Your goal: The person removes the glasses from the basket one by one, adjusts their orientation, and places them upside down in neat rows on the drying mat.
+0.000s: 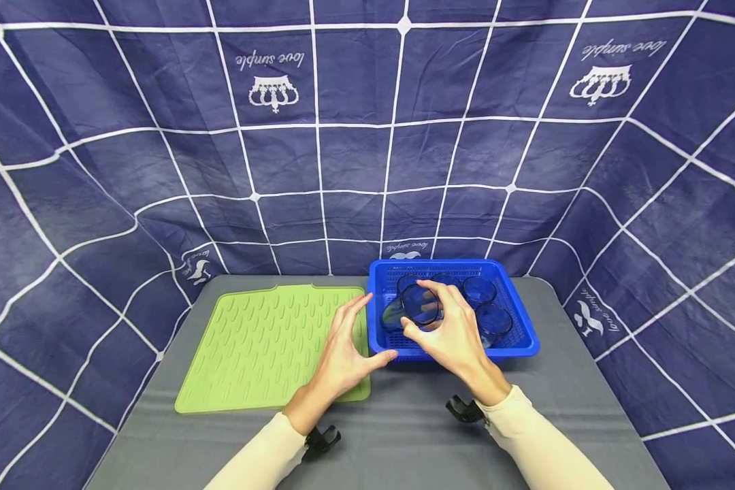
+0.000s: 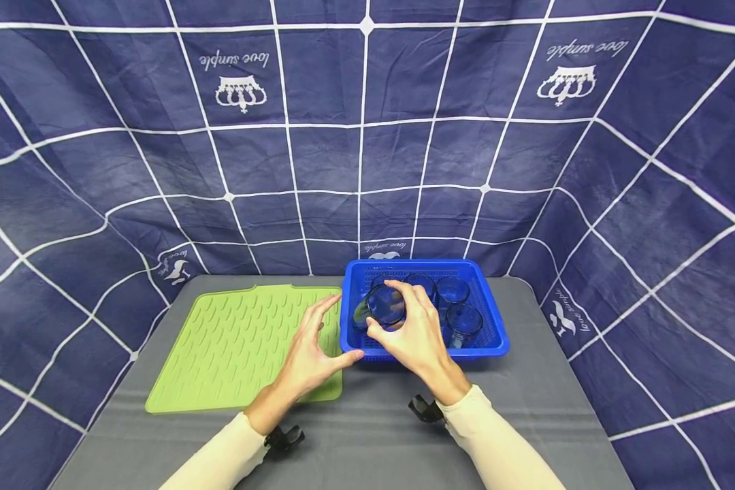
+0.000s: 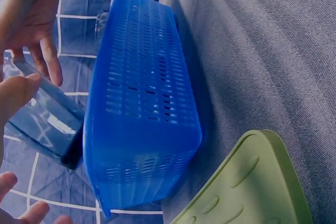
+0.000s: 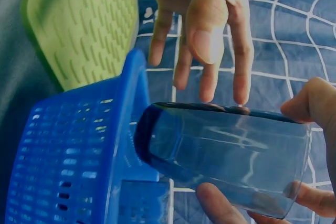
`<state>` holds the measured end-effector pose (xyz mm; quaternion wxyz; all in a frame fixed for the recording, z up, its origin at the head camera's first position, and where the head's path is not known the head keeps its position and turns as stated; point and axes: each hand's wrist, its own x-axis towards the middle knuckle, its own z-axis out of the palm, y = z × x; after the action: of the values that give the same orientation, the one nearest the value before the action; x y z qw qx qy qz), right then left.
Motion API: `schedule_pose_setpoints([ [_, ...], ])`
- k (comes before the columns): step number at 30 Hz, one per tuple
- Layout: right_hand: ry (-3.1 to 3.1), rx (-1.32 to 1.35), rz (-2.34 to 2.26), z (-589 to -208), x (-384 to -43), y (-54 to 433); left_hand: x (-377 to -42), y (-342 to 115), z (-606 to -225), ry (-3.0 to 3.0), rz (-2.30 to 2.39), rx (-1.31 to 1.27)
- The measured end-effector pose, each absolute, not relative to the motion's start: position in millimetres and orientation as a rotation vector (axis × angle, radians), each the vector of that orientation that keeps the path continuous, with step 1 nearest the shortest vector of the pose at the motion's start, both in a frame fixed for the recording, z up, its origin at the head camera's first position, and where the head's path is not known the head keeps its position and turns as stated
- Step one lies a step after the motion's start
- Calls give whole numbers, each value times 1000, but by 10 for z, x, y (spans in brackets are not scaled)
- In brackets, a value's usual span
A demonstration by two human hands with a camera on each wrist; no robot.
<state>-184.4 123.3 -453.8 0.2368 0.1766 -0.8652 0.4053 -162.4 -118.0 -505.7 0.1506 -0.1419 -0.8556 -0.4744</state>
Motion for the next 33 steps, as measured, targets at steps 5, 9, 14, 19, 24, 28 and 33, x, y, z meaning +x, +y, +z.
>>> schedule_pose_setpoints([
  [5,-2351,435,1275,-4469,-1773,1216,-1613,-1202,-5021,-2422,-1403,-456],
  [9,-2318,416,1421,-4434,-1728,1192,-1605,-1231,-4990,-2374,-1440,-503],
  [14,-2277,379,1652,-4425,-1696,1154,-1588,-1288,-4978,-2322,-1434,-536],
  [19,-2171,374,1920,-4427,-1698,1095,-1573,-1342,-4977,-2288,-1485,-540],
  [24,-2083,376,2111,-4419,-1687,1035,-1576,-1360,-4959,-2244,-1519,-557],
  [28,-2030,371,2238,-4419,-1675,994,-1570,-1369,-4928,-2214,-1560,-574],
  [33,-1929,344,2419,-4422,-1655,947,-1558,-1380,-4900,-2163,-1653,-585],
])
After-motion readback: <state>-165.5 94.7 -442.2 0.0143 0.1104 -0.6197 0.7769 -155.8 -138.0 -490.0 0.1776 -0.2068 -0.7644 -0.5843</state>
